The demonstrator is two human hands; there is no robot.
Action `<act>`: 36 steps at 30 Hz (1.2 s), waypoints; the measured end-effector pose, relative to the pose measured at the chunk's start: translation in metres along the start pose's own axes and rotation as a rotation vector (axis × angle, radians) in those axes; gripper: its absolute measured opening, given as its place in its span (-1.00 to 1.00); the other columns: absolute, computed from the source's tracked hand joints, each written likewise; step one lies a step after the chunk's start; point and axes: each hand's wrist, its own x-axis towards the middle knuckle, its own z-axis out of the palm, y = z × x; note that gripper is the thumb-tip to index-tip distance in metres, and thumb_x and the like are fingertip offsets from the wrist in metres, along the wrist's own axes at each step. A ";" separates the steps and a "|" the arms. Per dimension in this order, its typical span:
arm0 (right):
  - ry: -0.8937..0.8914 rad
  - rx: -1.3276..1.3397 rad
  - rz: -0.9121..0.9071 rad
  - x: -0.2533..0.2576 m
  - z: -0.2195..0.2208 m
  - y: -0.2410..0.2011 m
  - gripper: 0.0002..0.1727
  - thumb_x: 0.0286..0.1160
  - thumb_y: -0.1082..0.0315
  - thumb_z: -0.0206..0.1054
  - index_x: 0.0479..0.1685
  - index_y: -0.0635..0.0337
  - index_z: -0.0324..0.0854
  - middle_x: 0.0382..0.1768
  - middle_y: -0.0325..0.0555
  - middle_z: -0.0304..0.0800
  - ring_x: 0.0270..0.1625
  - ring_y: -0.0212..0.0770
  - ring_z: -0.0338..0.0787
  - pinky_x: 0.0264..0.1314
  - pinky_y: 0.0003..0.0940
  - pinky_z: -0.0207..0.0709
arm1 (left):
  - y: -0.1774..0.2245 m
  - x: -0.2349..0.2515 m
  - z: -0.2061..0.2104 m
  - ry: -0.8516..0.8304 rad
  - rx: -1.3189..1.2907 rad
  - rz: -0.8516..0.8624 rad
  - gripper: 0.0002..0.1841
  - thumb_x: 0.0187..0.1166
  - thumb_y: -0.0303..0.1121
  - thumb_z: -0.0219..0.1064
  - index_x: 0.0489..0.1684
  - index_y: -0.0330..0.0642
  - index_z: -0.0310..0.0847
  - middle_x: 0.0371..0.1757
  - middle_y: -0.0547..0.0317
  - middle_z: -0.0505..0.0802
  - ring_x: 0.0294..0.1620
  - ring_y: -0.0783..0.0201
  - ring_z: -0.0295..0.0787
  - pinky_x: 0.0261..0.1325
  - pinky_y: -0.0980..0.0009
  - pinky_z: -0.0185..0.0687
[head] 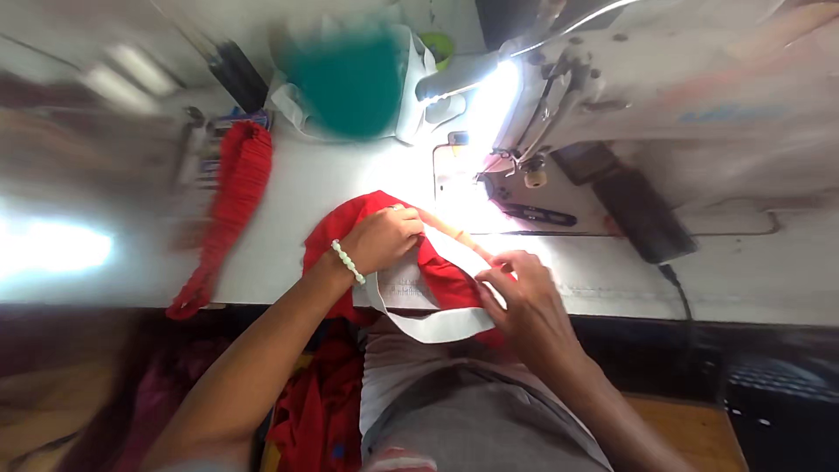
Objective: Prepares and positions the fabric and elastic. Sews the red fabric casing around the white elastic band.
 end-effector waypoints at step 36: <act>0.017 0.011 0.144 0.032 0.031 0.009 -0.82 0.41 0.38 0.45 -0.32 0.38 0.78 -0.25 0.29 0.70 -0.04 0.36 0.74 -0.03 0.17 0.60 | 0.004 0.001 0.051 0.264 0.037 -0.207 -0.76 0.54 -0.23 0.45 -0.26 -0.28 0.80 0.10 -0.13 0.82 0.30 -0.14 0.70 0.35 -0.04 0.57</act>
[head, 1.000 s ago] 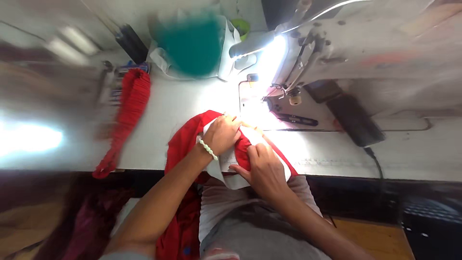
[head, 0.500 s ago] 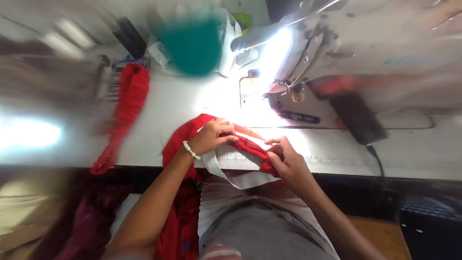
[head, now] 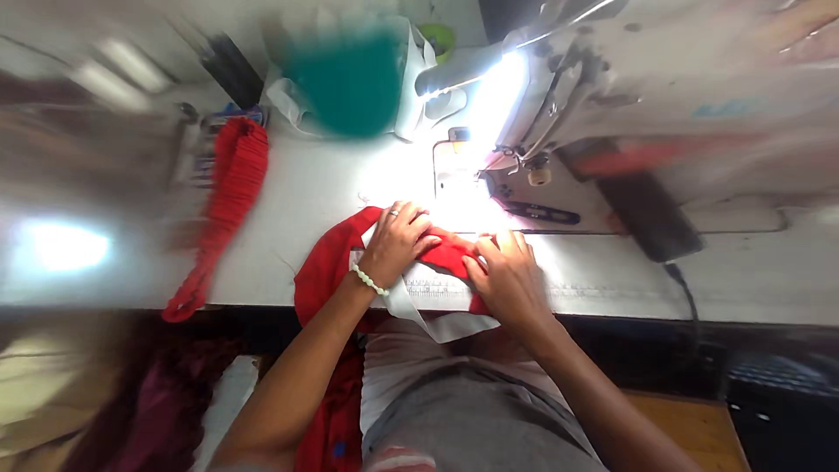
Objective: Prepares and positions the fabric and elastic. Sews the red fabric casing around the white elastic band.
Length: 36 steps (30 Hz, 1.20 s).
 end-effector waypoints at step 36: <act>0.029 0.527 -0.206 -0.042 -0.054 0.005 -0.74 0.61 0.25 0.33 -0.24 0.28 0.79 -0.32 -0.20 0.78 -0.27 -0.69 0.65 -0.16 -0.88 0.48 | 0.060 -0.039 -0.064 -0.195 -0.910 -0.297 -0.86 0.49 -0.34 0.51 -0.30 -0.24 0.81 -0.45 0.51 0.79 -0.40 0.78 0.62 -0.24 0.78 0.54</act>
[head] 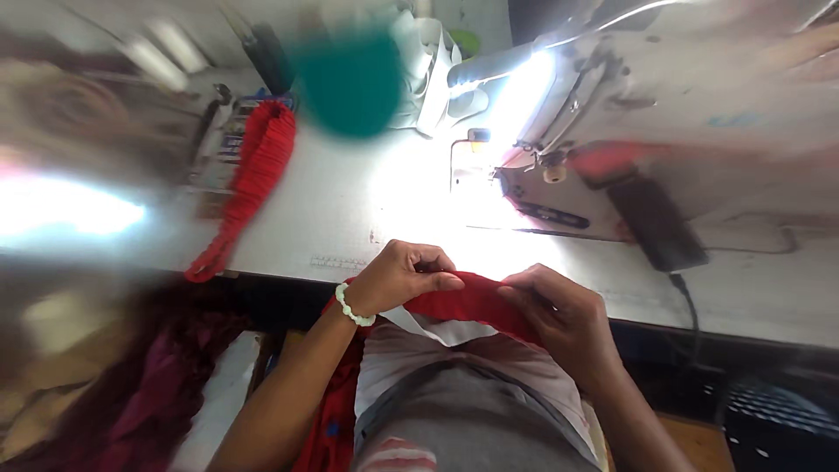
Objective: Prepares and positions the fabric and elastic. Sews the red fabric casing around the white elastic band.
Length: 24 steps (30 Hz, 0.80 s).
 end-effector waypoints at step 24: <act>0.038 -0.083 -0.083 -0.007 0.006 -0.009 -0.81 0.56 0.30 0.37 -0.26 0.21 0.82 -0.25 -0.11 0.75 -0.15 -0.60 0.68 -0.05 -0.88 0.49 | 0.005 -0.014 0.020 0.088 0.217 0.152 -0.74 0.45 -0.23 0.56 -0.22 -0.30 0.86 -0.27 0.24 0.84 -0.17 0.67 0.70 -0.06 0.77 0.55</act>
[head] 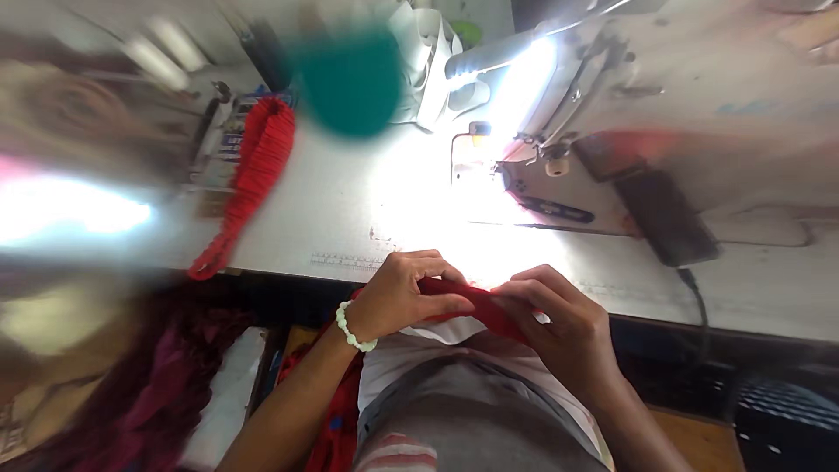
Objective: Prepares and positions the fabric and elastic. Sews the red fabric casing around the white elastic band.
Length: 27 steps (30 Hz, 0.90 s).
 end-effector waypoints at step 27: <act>-0.164 -0.418 0.216 0.031 0.051 0.045 -0.61 0.42 0.58 0.30 0.23 0.36 0.78 -0.27 0.23 0.81 -0.27 0.15 0.87 -0.23 -0.06 0.74 | -0.025 0.158 -0.003 -0.589 0.804 -0.206 -0.80 0.65 -0.40 0.32 0.04 -0.29 0.77 0.01 -0.17 0.85 0.18 -0.20 0.77 0.16 -0.20 0.57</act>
